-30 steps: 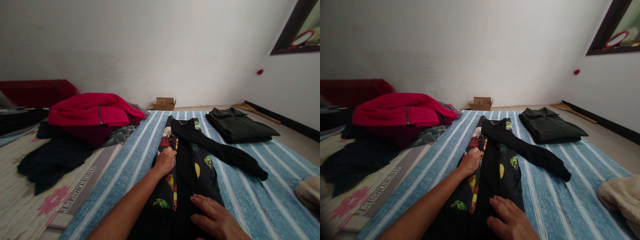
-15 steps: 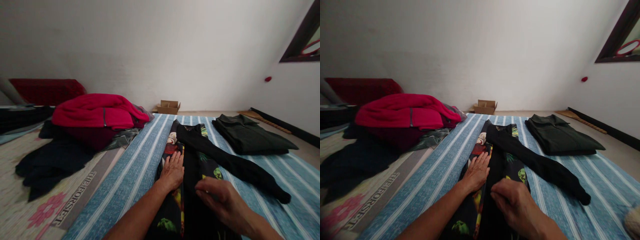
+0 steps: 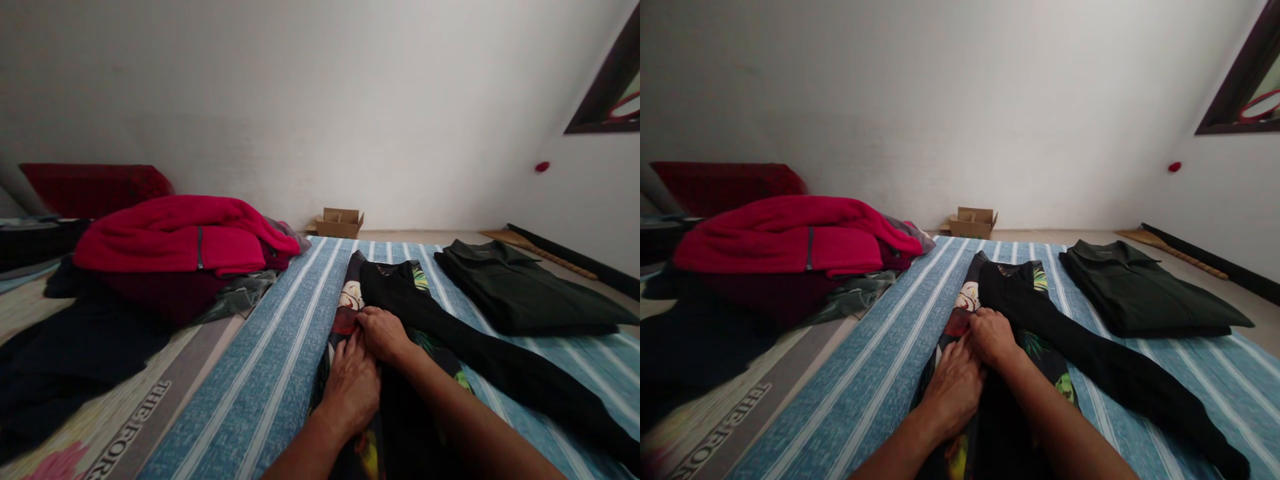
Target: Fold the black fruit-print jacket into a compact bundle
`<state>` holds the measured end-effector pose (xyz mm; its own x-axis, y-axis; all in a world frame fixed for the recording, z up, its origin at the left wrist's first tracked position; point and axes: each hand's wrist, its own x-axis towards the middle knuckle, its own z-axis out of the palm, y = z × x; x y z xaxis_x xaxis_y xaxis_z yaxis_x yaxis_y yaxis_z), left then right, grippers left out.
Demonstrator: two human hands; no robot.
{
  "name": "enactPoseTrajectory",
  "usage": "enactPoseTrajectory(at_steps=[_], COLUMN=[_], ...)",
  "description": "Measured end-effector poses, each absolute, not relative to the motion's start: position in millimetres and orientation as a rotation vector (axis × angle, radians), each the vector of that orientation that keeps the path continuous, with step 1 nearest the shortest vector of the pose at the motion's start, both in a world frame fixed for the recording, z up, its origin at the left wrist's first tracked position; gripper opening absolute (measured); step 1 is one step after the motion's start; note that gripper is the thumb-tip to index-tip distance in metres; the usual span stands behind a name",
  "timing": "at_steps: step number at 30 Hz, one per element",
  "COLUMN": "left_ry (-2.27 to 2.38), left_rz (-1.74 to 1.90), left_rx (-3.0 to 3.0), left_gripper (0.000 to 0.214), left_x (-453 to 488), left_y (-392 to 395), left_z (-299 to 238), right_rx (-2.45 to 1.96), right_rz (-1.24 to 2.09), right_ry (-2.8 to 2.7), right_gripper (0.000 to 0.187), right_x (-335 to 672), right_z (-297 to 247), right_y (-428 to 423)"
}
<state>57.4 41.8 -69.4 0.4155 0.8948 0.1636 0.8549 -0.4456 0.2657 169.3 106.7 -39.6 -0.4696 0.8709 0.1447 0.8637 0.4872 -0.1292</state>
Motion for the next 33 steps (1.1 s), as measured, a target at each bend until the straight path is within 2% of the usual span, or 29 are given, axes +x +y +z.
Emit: enactPoseTrajectory(at_steps=[7, 10, 17, 22, 27, 30, 33], left_ry=[1.326, 1.346, 1.412, 1.462, 1.613, 1.645, 1.663], left_rz=[0.28, 0.347, 0.517, 0.571, 0.615, 0.612, 0.61], left_rx=[2.57, 2.593, 2.655, 2.673, 2.647, 2.666, 2.705], left_gripper=[0.029, 0.019, 0.02, 0.016, 0.021, 0.037, 0.056], left_x=[42, 38, 45, 53, 57, 59, 63], left_y=[66, 72, 87, 103, 110, 115, 119], left_z=[-45, -46, -53, -58, -64, -65, -63], right_rx=[-1.508, -1.487, -1.389, -1.842, -2.406, -2.506, -2.489], right_rz=[0.103, 0.132, 0.313, 0.082, -0.069, 0.107, 0.185], right_ry=[-2.522, -2.51, -2.253, -1.99, -1.861, -1.844, -1.868], right_gripper=[0.023, 0.025, 0.025, 0.023, 0.033, 0.037, 0.034], right_x=[174, 177, 215, 299, 382, 406, 415], right_z=[-39, -38, -32, -36, -51, -62, -67], right_y=[109, 108, 84, 67, 60, 56, 55])
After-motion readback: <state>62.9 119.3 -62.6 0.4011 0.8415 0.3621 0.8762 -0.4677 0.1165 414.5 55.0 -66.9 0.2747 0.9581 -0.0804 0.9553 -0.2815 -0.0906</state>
